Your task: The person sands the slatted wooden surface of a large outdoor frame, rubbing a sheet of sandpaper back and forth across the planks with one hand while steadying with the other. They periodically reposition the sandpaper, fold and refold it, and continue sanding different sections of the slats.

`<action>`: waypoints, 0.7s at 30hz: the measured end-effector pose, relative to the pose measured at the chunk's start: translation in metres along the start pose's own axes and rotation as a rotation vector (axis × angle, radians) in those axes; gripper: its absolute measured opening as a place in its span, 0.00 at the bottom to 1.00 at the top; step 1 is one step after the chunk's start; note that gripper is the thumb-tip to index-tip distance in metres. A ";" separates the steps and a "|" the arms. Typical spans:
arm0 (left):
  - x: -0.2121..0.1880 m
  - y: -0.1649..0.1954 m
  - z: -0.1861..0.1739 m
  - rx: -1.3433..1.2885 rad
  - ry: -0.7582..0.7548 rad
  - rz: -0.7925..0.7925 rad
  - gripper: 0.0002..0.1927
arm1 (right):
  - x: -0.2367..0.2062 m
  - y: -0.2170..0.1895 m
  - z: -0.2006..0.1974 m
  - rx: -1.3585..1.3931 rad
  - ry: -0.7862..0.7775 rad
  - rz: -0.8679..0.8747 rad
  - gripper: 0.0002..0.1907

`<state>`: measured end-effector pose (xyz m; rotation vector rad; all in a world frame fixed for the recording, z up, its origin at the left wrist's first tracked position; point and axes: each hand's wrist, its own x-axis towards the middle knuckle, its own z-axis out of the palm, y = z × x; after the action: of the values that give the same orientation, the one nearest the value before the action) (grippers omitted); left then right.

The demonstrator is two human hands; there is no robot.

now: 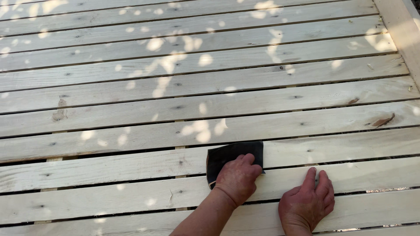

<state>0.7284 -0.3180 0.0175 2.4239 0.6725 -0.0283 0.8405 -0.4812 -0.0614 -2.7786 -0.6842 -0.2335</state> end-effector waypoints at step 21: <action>-0.117 -0.147 -0.044 0.050 0.138 -0.069 0.11 | -0.019 -0.040 0.004 -0.002 -0.032 -0.123 0.28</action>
<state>0.5509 -0.2470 -0.0086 2.4668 0.8260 0.0963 0.8050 -0.4538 -0.0603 -2.7511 -0.8642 -0.2147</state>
